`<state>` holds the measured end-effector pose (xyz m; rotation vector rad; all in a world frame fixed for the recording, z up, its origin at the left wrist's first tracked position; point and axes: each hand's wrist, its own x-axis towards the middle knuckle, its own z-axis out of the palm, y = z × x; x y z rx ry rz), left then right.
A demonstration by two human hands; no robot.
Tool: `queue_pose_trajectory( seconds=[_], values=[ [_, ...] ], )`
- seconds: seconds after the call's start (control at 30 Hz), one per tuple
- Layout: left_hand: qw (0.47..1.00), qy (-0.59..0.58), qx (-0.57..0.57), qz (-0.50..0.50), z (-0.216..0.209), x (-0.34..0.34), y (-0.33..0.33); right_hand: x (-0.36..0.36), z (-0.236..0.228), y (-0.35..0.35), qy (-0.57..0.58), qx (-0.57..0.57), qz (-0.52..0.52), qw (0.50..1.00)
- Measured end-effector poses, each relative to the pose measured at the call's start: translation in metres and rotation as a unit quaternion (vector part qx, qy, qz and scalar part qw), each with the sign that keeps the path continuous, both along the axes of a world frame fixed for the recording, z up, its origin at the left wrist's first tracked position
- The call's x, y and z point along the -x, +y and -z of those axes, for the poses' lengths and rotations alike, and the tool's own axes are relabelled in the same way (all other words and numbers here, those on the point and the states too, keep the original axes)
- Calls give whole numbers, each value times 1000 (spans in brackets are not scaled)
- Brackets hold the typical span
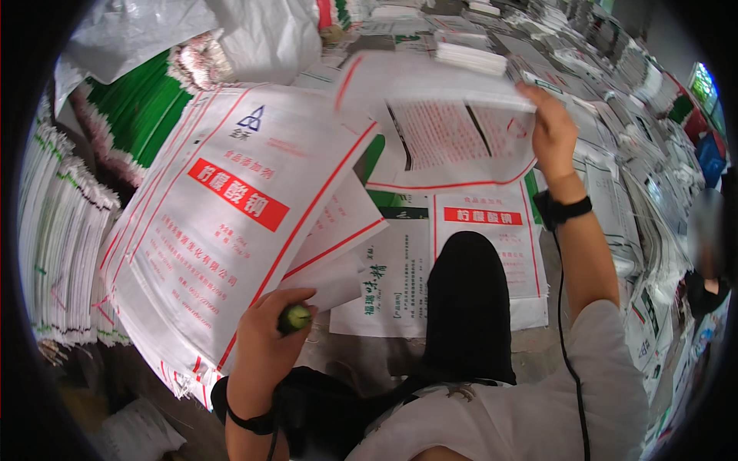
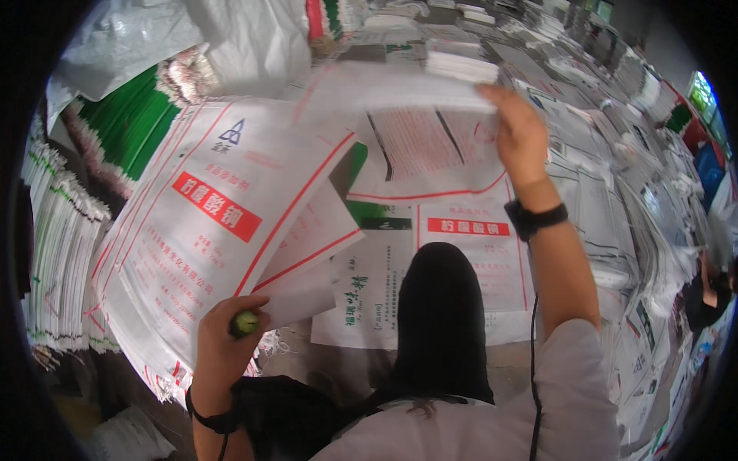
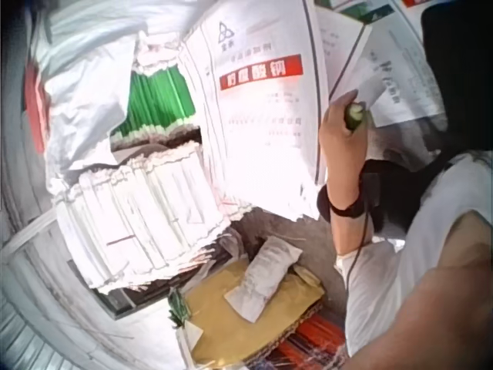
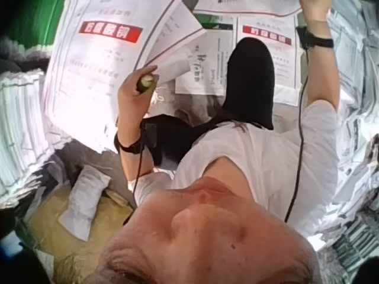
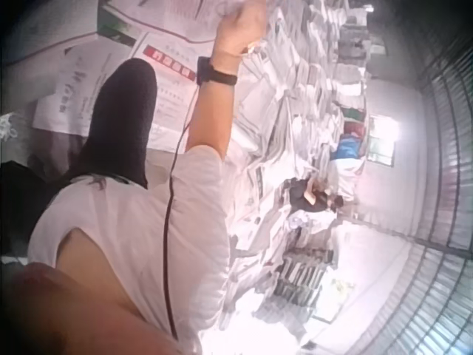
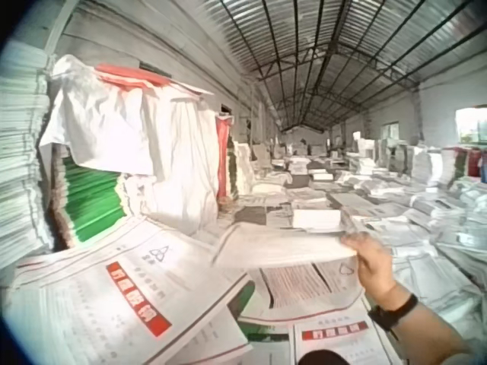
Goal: Sorting and counting large plastic bags on the floor of a warehouse.
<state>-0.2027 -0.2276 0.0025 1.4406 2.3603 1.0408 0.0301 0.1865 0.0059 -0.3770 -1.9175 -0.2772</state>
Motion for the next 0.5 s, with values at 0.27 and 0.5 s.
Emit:
queue_pose_trajectory(
  seconds=[0.27,0.5],
  values=[
    [996,-78,40,-31,26,18,4,-66,128,-2,-91,216,100,967],
    [998,-38,37,-24,35,17,4,-73,124,109,-154,325,279,890]
  ],
)
